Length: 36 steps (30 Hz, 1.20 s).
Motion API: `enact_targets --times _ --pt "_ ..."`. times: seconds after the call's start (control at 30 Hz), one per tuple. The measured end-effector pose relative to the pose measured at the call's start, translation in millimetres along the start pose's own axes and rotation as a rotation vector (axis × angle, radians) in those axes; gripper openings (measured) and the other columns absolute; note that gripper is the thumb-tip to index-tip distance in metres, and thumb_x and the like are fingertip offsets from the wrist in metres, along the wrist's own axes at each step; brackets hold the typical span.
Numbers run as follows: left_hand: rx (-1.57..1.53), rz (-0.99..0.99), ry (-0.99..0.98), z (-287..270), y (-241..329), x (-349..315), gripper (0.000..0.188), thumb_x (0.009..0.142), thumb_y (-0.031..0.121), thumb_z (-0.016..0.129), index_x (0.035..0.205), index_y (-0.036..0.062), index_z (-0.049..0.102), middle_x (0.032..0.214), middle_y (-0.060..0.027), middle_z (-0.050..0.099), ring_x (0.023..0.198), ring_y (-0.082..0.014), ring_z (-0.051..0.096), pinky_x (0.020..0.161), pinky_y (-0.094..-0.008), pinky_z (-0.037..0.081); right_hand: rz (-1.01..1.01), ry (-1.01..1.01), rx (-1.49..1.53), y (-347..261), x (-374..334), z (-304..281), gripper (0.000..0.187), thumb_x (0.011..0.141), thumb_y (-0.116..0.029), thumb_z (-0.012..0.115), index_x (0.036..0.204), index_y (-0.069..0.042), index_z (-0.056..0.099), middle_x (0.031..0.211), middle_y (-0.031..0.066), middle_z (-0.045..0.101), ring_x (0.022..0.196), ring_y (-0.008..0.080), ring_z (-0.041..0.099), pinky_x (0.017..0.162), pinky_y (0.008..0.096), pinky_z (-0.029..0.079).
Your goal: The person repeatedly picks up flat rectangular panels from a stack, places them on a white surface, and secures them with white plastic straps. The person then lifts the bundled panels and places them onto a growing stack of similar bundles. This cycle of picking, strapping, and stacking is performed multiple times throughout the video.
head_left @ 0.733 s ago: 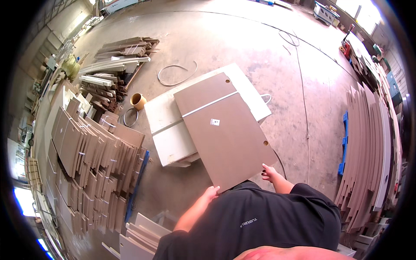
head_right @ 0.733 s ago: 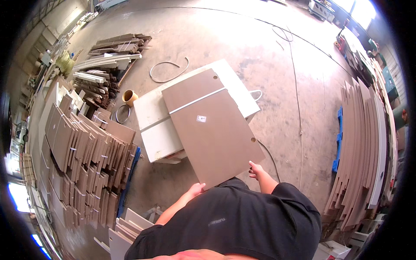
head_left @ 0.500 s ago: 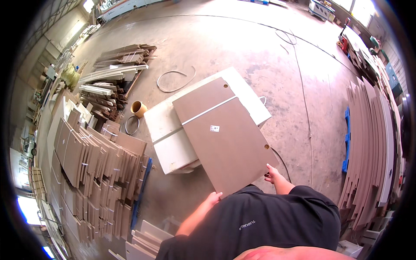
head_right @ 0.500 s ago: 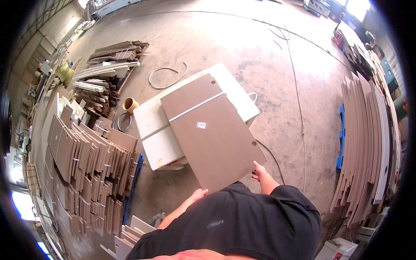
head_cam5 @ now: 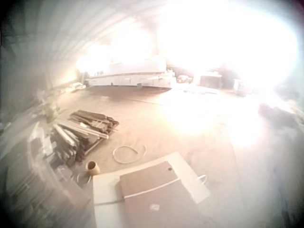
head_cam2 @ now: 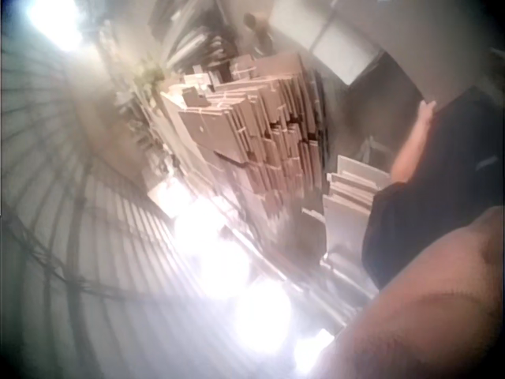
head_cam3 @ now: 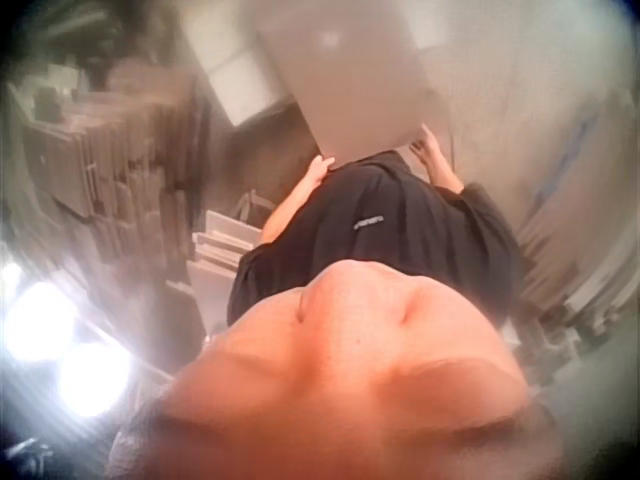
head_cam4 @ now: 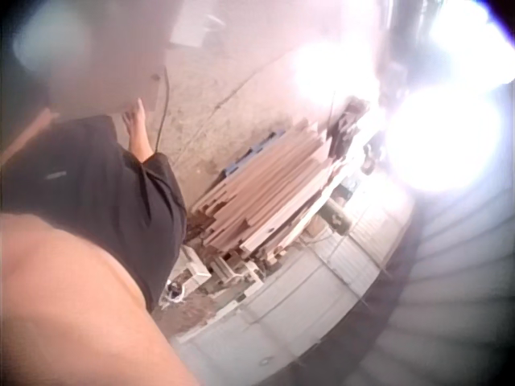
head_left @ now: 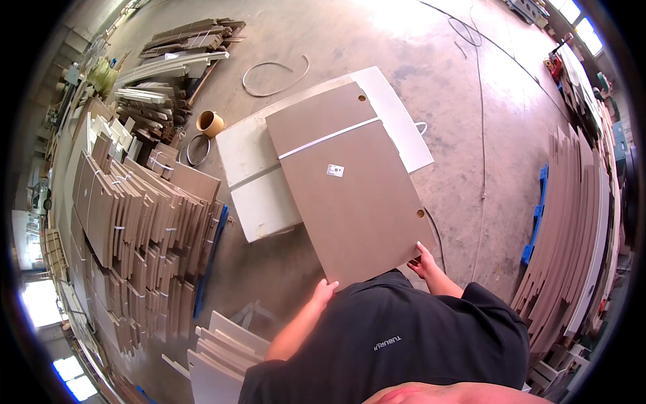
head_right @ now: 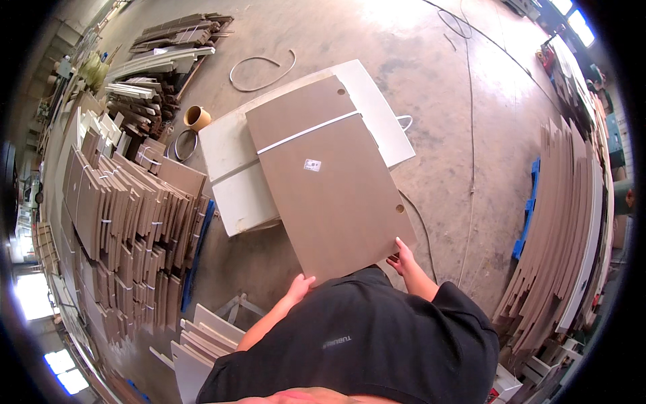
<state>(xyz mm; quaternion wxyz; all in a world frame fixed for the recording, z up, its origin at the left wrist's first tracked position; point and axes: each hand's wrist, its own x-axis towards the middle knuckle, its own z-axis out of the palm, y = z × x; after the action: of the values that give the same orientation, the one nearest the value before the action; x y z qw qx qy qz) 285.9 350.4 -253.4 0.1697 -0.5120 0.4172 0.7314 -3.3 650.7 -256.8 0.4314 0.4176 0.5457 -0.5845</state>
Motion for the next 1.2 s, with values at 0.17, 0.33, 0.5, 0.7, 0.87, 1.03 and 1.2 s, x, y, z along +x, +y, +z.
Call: enact_targets --times 0.17,0.33,0.5,0.7,0.87,1.03,1.2 --pt "0.082 0.14 0.111 -7 17 -7 0.018 0.098 0.014 0.066 0.109 0.0002 0.062 0.106 -0.0116 0.071 0.092 -0.0198 0.067 0.076 -0.0344 0.055 -0.041 -0.023 -0.021 -9 -12 18 0.067 0.097 -0.053 0.065 0.144 -0.007 0.051 0.138 0.0173 0.057 0.123 0.036 0.057 0.105 0.0498 0.047" --pt "0.063 0.163 0.217 -8 102 16 0.014 0.097 0.013 0.067 0.107 0.0044 0.063 0.098 -0.0062 0.068 0.084 -0.0139 0.063 0.067 -0.0288 0.052 -0.129 -0.079 -0.068 -56 22 75 0.071 0.096 -0.054 0.068 0.141 -0.001 0.052 0.139 0.0196 0.056 0.117 0.0356 0.061 0.09 0.0447 0.057" --pt "0.07 0.281 0.303 -18 181 77 0.012 0.096 0.013 0.065 0.106 0.0063 0.063 0.094 -0.003 0.067 0.081 -0.0123 0.061 0.062 -0.0278 0.05 -0.192 -0.152 -0.104 -116 78 148 0.069 0.094 -0.054 0.07 0.136 -0.001 0.055 0.126 0.0175 0.061 0.11 0.0334 0.064 0.086 0.045 0.058" --pt "0.278 0.409 0.276 -44 246 144 0.033 0.097 0.011 0.063 0.128 0.002 0.061 0.114 -0.0064 0.069 0.098 -0.0151 0.065 0.074 -0.0289 0.055 -0.273 -0.072 -0.359 -176 123 210 0.063 0.098 -0.053 0.066 0.132 -0.001 0.056 0.118 0.0183 0.068 0.099 0.0307 0.073 0.07 0.0404 0.062" --pt "0.359 0.547 0.328 -71 251 171 0.048 0.095 0.011 0.065 0.138 -0.0051 0.055 0.137 -0.0192 0.065 0.124 -0.0273 0.064 0.108 -0.0368 0.048 -0.234 -0.003 -0.603 -176 113 229 0.047 0.101 -0.049 0.063 0.121 -0.007 0.06 0.102 0.0121 0.072 0.086 0.0237 0.075 0.059 0.0364 0.059" --pt "0.275 0.468 0.481 -141 266 177 0.046 0.096 0.026 0.066 0.133 0.0001 0.06 0.128 -0.0171 0.07 0.117 -0.0272 0.067 0.1 -0.0394 0.052 -0.197 -0.129 -0.697 -150 87 214 0.036 0.103 -0.042 0.06 0.115 -0.008 0.061 0.095 0.0077 0.072 0.073 0.0191 0.07 0.058 0.0338 0.056" --pt "0.298 0.388 1.234 -280 283 227 0.053 0.093 0.043 0.064 0.124 0.0005 0.063 0.114 -0.0206 0.071 0.112 -0.0406 0.066 0.096 -0.0493 0.051 -0.187 -0.058 -0.922 -128 28 204 0.036 0.101 -0.038 0.061 0.113 -0.004 0.07 0.09 0.0096 0.075 0.067 0.0182 0.069 0.057 0.033 0.053"
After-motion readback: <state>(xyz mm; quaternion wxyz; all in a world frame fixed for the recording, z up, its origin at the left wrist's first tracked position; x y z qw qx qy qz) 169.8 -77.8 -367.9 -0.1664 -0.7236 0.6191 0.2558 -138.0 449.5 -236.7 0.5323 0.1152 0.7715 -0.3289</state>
